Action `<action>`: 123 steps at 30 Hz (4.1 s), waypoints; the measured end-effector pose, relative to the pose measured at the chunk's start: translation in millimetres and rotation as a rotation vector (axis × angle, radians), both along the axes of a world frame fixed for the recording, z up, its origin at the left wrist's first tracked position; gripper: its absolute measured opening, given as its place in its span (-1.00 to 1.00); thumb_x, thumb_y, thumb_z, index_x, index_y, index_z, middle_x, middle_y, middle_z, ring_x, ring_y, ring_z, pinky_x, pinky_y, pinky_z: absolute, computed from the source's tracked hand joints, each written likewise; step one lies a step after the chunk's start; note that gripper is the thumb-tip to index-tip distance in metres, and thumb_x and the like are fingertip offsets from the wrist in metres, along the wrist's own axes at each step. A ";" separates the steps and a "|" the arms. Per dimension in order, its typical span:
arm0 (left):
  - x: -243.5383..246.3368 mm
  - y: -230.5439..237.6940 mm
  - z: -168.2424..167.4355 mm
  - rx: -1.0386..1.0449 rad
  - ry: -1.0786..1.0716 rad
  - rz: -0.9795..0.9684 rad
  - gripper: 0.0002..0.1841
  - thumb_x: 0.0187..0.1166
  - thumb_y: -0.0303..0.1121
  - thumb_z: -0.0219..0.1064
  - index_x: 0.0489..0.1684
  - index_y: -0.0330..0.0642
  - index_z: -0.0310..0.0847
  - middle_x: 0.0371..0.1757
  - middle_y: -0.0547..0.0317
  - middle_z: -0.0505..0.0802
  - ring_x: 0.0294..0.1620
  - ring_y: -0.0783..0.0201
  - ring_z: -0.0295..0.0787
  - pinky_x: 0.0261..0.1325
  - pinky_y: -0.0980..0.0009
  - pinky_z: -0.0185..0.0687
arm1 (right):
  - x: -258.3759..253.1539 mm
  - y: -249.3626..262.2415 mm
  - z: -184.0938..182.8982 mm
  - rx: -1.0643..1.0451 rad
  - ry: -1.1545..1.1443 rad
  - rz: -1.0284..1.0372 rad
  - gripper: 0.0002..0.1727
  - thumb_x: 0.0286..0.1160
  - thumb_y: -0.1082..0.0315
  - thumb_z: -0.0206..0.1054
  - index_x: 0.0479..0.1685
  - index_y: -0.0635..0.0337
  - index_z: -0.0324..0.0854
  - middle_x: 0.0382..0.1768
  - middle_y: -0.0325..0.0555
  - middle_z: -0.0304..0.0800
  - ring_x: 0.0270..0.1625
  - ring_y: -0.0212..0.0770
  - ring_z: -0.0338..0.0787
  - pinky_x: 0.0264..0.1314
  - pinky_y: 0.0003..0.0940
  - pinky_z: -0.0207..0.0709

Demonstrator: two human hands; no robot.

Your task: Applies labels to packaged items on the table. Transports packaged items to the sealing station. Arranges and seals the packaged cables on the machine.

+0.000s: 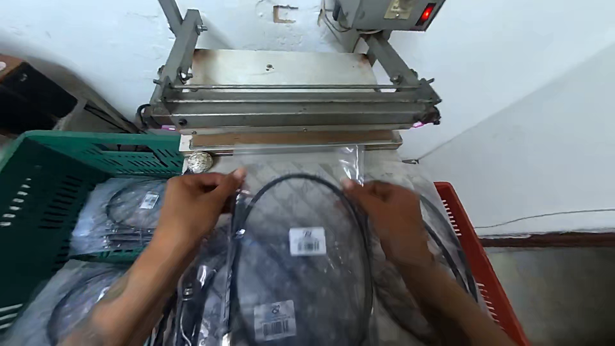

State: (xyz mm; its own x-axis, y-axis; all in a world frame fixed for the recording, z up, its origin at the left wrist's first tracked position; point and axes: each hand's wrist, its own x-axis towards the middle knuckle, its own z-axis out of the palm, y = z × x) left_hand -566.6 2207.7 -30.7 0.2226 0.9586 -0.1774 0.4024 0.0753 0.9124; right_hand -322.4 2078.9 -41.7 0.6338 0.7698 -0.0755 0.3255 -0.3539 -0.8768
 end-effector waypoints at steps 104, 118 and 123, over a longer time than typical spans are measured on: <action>-21.9 -45.8 3.4 -0.217 -0.326 0.197 -0.63 0.81 -0.27 0.16 -0.43 -0.13 0.81 -0.51 0.26 0.87 -0.58 0.49 0.74 -0.53 0.57 0.69 | -52.7 -46.8 12.5 0.112 0.470 -0.022 -0.84 0.57 0.25 0.43 -0.15 0.11 0.86 -0.56 -0.31 0.79 -0.53 -0.51 0.68 -0.41 -0.59 0.58; 46.0 34.0 -33.9 -0.289 -0.115 0.182 -0.66 0.64 -0.08 0.39 -0.37 -0.17 0.81 -0.52 0.21 0.81 -0.60 0.40 0.64 -0.49 0.42 0.59 | 38.0 75.3 -22.0 -0.043 0.113 -0.125 -0.71 0.59 0.13 0.44 -0.31 0.20 0.79 -0.46 -0.24 0.80 -0.43 -0.44 0.70 -0.26 -0.40 0.61; 47.7 38.1 -36.8 -0.284 -0.178 0.210 -0.67 0.63 -0.09 0.40 -0.40 -0.15 0.79 -0.48 0.22 0.83 -0.54 0.40 0.71 -0.42 0.40 0.68 | 39.9 81.7 -25.4 -0.042 0.093 -0.114 -0.68 0.58 0.11 0.45 -0.40 0.17 0.78 -0.53 -0.29 0.76 -0.50 -0.48 0.64 -0.34 -0.45 0.56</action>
